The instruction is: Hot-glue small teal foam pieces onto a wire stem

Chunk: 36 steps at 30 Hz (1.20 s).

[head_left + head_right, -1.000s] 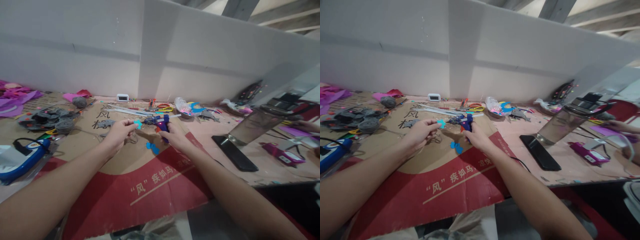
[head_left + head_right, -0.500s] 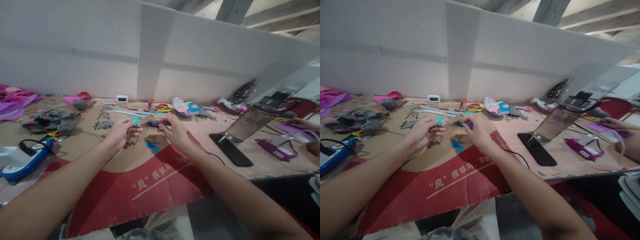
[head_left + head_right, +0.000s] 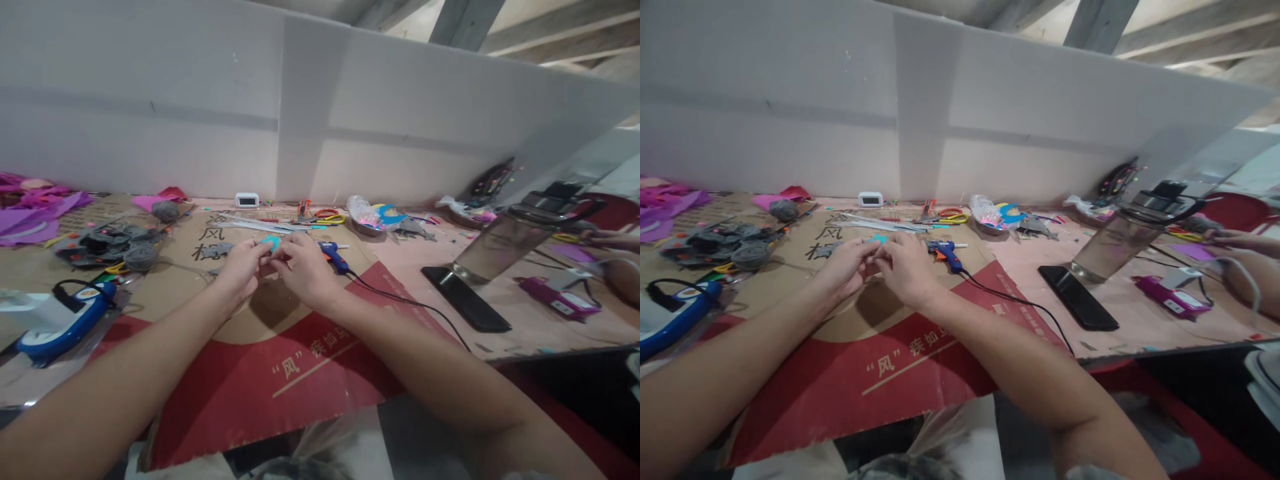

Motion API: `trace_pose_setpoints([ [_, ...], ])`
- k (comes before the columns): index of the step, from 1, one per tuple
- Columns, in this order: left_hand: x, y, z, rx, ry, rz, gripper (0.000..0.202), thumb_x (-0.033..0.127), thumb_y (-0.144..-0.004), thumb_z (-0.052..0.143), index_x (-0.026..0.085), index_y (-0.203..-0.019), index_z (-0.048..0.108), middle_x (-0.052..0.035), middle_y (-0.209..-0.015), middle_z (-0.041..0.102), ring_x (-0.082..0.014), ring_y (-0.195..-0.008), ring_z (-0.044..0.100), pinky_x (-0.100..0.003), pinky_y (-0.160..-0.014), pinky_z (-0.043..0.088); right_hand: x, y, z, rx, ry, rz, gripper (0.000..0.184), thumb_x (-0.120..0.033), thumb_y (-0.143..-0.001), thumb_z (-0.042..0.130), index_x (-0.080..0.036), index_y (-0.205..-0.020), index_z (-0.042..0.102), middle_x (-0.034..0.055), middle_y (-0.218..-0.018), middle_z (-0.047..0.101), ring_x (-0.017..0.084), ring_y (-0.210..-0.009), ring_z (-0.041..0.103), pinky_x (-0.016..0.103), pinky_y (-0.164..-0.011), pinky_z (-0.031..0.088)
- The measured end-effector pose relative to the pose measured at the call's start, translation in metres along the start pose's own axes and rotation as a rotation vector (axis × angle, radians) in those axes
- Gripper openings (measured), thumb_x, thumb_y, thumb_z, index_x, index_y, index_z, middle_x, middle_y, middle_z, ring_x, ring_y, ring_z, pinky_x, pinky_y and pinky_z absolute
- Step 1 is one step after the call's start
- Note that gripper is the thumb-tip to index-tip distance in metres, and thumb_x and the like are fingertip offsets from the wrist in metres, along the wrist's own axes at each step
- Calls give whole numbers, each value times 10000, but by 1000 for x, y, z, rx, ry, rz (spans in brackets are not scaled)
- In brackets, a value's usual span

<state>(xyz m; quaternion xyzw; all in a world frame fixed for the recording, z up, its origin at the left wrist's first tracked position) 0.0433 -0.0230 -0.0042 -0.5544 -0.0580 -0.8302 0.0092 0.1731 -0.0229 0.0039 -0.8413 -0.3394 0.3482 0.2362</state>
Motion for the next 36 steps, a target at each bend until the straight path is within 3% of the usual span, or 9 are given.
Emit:
trace_pose_setpoints([
  [4, 4, 4, 1, 15, -131, 16, 161, 153, -747, 677, 158, -748, 515, 2, -652, 614, -114, -573, 620, -221, -510, 504, 8, 4, -6, -1, -422, 210, 105, -306, -882, 590, -206, -858, 569, 16, -822, 640, 132, -679, 597, 275, -638, 481],
  [8, 5, 4, 1, 8, -327, 105, 171, 186, -749, 687, 165, -744, 518, -29, -703, 631, -147, -661, 656, -192, -453, 435, 24, 4, -10, -60, -724, 440, 198, -404, -877, 551, -212, -893, 505, -32, -718, 621, 70, -432, 505, 203, -423, 390],
  [12, 3, 0, -2, -11, -411, 128, 139, 200, -746, 684, 158, -743, 552, -6, -604, 595, -104, -519, 561, -199, -455, 403, 38, -2, -16, -47, -578, 363, 173, -361, -842, 598, -191, -854, 631, -10, -691, 620, 99, -548, 543, 226, -515, 452],
  [14, 3, -1, -2, -35, -430, 134, 132, 217, -745, 685, 154, -736, 570, 0, -578, 580, -89, -484, 511, -202, -460, 394, 42, -3, -20, -34, -431, 263, 137, -301, -858, 591, -207, -870, 691, 17, -791, 676, 138, -707, 604, 276, -657, 497],
  [18, 1, -4, -4, -62, -458, 141, 170, 270, -723, 718, 151, -758, 603, 15, -584, 557, -80, -486, 482, -200, -469, 385, 42, -3, -24, -6, -225, 112, 174, -224, -897, 561, -244, -909, 733, 41, -948, 718, 185, -924, 630, 358, -862, 472],
  [23, -2, -3, -3, -80, -462, 118, 189, 291, -715, 727, 144, -764, 619, 20, -583, 546, -72, -481, 469, -191, -454, 355, 39, -1, -23, -6, -193, 79, 135, -236, -888, 590, -253, -890, 724, 38, -934, 726, 196, -910, 637, 371, -863, 472],
  [30, -2, 0, 1, -52, -407, 78, 101, 204, -744, 683, 130, -769, 619, -41, -632, 632, -122, -548, 607, -186, -427, 398, 40, 0, -18, -11, -415, 248, 80, -222, -833, 621, -206, -880, 684, 19, -846, 705, 152, -764, 629, 293, -711, 494],
  [36, -1, 3, 6, -97, -363, 4, 72, 167, -778, 671, 110, -803, 635, -78, -729, 697, -149, -635, 682, -239, -585, 545, 36, 0, -19, -16, -328, 189, 67, -200, -843, 607, -199, -821, 670, 18, -805, 681, 151, -765, 608, 305, -738, 469],
])
Point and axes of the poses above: each hand's wrist, its own y-axis away from the middle knuckle, its own z-axis out of the palm, x = y × z, the point moved 2 cm from there along -y, towards the middle knuckle
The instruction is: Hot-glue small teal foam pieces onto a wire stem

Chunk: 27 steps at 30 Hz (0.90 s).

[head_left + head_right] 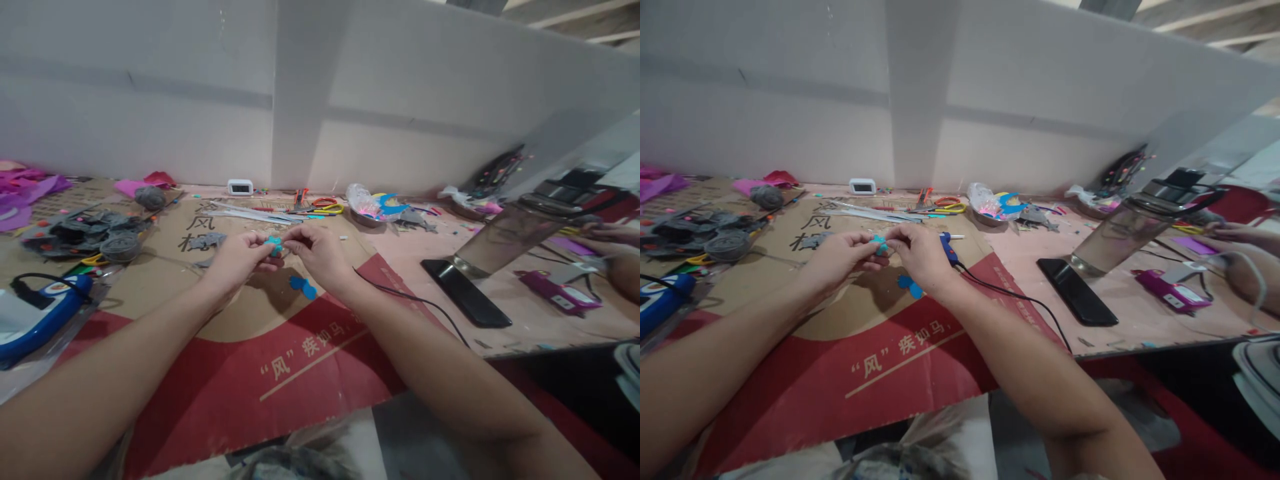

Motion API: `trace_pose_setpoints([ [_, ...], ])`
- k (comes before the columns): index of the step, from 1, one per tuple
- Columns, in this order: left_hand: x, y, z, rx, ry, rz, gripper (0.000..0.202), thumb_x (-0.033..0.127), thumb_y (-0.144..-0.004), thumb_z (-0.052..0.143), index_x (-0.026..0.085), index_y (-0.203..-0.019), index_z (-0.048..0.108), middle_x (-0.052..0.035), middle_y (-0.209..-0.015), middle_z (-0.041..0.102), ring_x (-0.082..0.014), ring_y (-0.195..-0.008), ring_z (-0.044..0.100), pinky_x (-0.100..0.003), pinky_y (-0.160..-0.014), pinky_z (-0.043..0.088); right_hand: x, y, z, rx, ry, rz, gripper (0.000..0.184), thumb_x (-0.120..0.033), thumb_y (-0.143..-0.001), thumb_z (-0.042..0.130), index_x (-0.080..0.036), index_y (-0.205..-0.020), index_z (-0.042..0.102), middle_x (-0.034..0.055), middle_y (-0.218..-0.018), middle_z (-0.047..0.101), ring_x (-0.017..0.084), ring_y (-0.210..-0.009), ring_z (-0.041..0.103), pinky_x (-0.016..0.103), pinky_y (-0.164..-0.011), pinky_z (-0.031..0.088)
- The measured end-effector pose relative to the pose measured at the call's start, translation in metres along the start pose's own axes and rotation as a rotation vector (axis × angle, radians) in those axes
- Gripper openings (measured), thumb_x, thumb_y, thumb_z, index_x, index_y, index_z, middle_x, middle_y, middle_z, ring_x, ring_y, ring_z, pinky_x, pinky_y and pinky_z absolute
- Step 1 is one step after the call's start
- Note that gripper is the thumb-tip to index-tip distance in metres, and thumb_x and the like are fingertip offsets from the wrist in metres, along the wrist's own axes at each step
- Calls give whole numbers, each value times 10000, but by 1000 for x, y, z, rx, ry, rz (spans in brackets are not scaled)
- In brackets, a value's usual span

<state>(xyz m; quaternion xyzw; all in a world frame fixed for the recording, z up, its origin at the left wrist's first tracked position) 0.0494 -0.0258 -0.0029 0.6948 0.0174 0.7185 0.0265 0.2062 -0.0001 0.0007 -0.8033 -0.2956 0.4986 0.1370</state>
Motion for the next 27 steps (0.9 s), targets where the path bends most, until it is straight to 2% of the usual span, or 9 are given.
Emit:
trace_pose_setpoints([
  [6, 2, 3, 3, -12, -14, -4, 59, 159, -782, 676, 107, -791, 651, -72, -721, 698, -137, -637, 685, -217, -592, 542, -5, 1, -1, 24, 214, -110, 65, -189, -852, 592, -195, -804, 635, 37, -814, 645, 161, -773, 562, 312, -737, 438],
  [17, 2, 5, 5, -77, -8, 50, 262, 300, -688, 795, 128, -830, 657, -44, -764, 679, -149, -653, 686, -232, -576, 554, -3, 1, -1, 70, 239, -92, 57, -170, -840, 593, -176, -785, 607, 26, -766, 610, 142, -717, 527, 283, -693, 410],
  [27, -1, 5, 1, -78, -90, 109, 290, 356, -735, 752, 134, -899, 666, -61, -830, 694, -170, -714, 701, -223, -541, 539, -5, 2, -1, 67, 218, -70, 82, -210, -855, 592, -172, -783, 607, 27, -761, 615, 137, -700, 523, 279, -680, 402],
])
Point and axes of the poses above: each hand's wrist, its own y-axis away from the middle knuckle, its own z-axis out of the palm, x = y × z, the point moved 2 cm from there along -y, towards the middle knuckle
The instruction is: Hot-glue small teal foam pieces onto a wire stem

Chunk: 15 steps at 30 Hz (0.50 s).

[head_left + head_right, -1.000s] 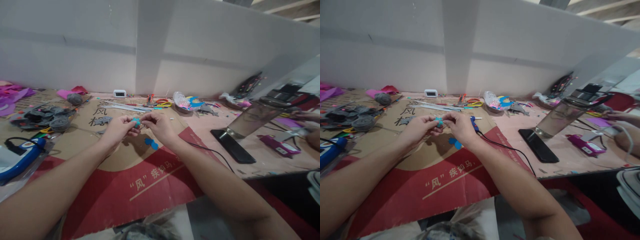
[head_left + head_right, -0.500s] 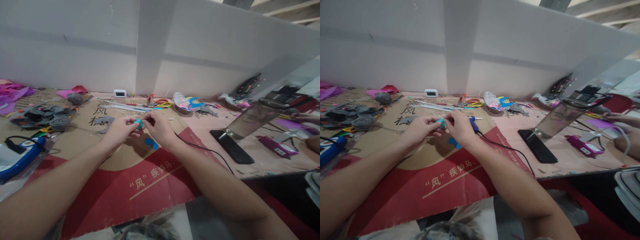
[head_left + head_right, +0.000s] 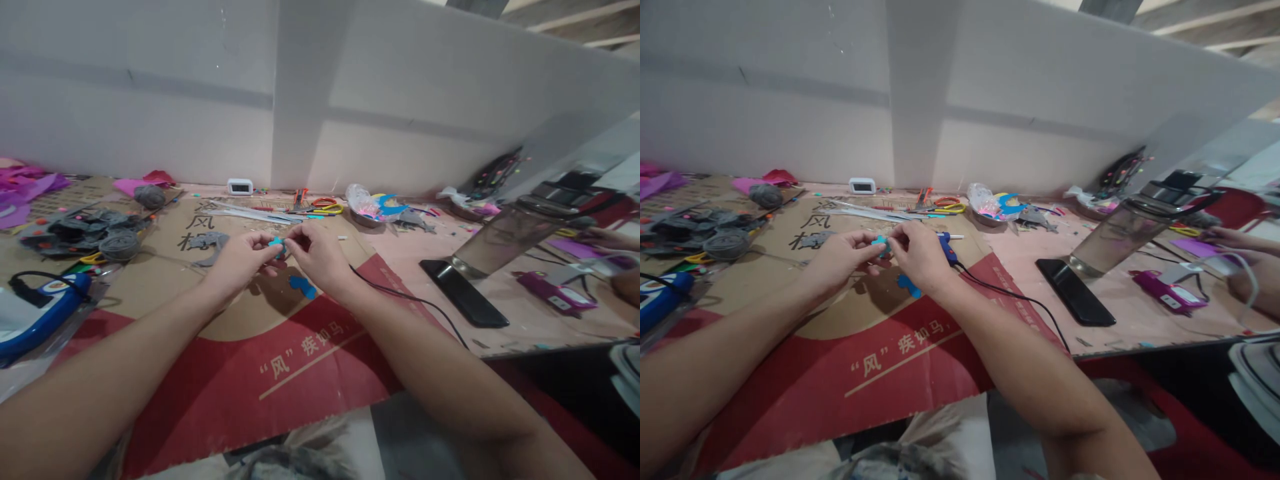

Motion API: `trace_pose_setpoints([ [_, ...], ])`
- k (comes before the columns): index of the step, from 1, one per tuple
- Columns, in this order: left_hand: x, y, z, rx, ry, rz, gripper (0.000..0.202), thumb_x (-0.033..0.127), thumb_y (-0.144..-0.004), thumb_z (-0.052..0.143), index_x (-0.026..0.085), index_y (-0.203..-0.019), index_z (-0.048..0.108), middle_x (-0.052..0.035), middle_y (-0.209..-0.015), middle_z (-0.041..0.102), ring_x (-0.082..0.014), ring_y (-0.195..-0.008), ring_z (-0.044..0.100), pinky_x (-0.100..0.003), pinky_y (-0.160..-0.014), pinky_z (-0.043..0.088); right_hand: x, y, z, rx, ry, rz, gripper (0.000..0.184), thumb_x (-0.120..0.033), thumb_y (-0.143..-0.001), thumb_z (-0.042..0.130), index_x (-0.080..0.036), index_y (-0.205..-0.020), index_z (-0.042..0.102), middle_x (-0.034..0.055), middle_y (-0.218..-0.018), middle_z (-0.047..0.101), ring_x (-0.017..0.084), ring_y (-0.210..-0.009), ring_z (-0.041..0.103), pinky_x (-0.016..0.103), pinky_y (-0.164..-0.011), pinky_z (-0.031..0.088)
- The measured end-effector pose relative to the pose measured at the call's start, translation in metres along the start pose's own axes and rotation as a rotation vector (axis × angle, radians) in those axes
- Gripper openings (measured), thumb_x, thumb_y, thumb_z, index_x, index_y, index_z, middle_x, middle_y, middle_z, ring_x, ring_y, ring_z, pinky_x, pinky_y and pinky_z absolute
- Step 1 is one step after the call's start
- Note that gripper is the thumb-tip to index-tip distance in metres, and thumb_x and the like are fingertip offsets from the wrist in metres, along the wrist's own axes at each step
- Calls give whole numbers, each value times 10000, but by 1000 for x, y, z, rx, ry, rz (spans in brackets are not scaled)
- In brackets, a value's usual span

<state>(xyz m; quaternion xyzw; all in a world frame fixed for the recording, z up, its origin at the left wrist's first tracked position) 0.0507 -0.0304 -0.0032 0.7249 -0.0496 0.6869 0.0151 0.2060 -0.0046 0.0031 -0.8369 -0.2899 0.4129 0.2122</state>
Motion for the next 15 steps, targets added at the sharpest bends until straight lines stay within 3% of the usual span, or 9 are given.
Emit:
trace_pose_setpoints([
  [15, 5, 2, 2, 49, -20, 9, 290, 366, -697, 770, 148, -812, 617, -25, -614, 651, -156, -563, 653, -209, -444, 464, 1, 1, 2, -28, 50, -19, 155, -236, -920, 467, -191, -779, 511, 39, -816, 583, 160, -774, 497, 288, -723, 372],
])
Point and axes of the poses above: each hand's wrist, its own y-axis away from the middle knuckle, its own z-axis out of the palm, x = y × z, the point moved 2 cm from there along -y, towards the middle knuckle
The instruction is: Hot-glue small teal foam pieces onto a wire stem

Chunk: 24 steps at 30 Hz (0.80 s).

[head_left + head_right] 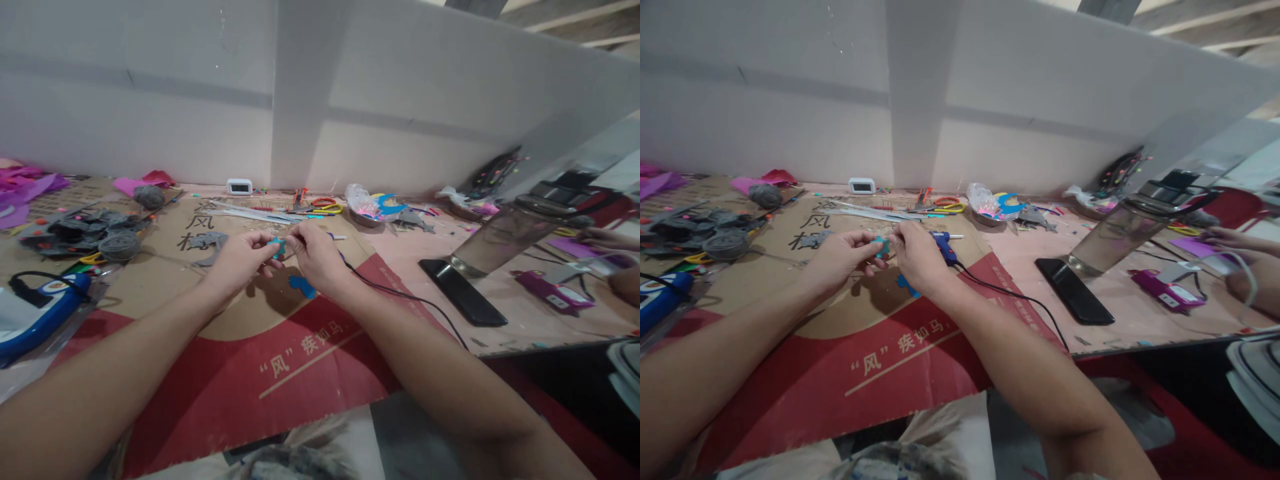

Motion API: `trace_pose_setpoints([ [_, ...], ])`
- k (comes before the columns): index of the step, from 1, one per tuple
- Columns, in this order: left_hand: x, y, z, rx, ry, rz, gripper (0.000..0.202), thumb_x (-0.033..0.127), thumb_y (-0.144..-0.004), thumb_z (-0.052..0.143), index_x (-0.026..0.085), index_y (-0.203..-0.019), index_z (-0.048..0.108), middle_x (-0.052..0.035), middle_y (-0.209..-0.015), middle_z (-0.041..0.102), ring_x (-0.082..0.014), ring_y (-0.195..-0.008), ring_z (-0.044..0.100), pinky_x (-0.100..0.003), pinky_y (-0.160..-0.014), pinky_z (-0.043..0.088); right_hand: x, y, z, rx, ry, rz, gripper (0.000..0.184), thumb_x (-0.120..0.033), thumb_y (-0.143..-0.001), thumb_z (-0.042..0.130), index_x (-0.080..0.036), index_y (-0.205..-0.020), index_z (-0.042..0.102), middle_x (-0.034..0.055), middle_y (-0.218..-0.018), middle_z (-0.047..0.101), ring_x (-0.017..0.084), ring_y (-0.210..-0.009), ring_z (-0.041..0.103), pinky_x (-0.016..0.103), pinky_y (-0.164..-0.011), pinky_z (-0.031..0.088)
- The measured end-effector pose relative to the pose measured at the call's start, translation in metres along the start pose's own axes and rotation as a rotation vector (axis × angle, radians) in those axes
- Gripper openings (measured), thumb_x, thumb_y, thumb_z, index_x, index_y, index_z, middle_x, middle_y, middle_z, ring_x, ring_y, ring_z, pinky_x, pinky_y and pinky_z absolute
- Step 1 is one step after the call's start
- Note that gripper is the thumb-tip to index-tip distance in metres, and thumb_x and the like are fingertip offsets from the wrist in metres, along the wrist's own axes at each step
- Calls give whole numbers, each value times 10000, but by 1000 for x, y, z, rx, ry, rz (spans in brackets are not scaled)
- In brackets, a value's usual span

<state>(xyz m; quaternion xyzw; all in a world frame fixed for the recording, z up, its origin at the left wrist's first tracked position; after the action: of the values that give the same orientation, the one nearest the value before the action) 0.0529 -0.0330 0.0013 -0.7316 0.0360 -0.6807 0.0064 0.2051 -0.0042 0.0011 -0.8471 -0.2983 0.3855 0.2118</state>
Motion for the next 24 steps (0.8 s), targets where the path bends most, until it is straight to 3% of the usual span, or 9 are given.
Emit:
trace_pose_setpoints([
  [13, 1, 1, 0, -28, -43, 12, 250, 356, -718, 731, 144, -810, 639, -26, -639, 665, -133, -544, 625, -212, -461, 463, -5, 0, 0, -48, 119, 57, 270, -302, -959, 401, -210, -706, 421, 24, -756, 539, 149, -720, 450, 281, -683, 319],
  [24, -4, 0, -2, -72, -13, -8, 256, 388, -744, 722, 154, -829, 663, -43, -665, 673, -135, -540, 621, -221, -466, 447, 1, -1, 1, -30, 51, 44, 333, -343, -971, 406, -208, -666, 420, 1, -682, 513, 136, -667, 439, 274, -652, 303],
])
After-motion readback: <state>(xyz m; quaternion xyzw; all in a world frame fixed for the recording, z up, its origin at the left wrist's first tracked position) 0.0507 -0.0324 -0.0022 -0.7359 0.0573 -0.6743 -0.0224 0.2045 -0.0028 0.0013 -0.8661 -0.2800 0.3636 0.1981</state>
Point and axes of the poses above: each hand's wrist, its own y-axis away from the middle knuckle, its own z-axis out of the palm, x = y × z, the point moved 2 cm from there along -y, towards the middle knuckle
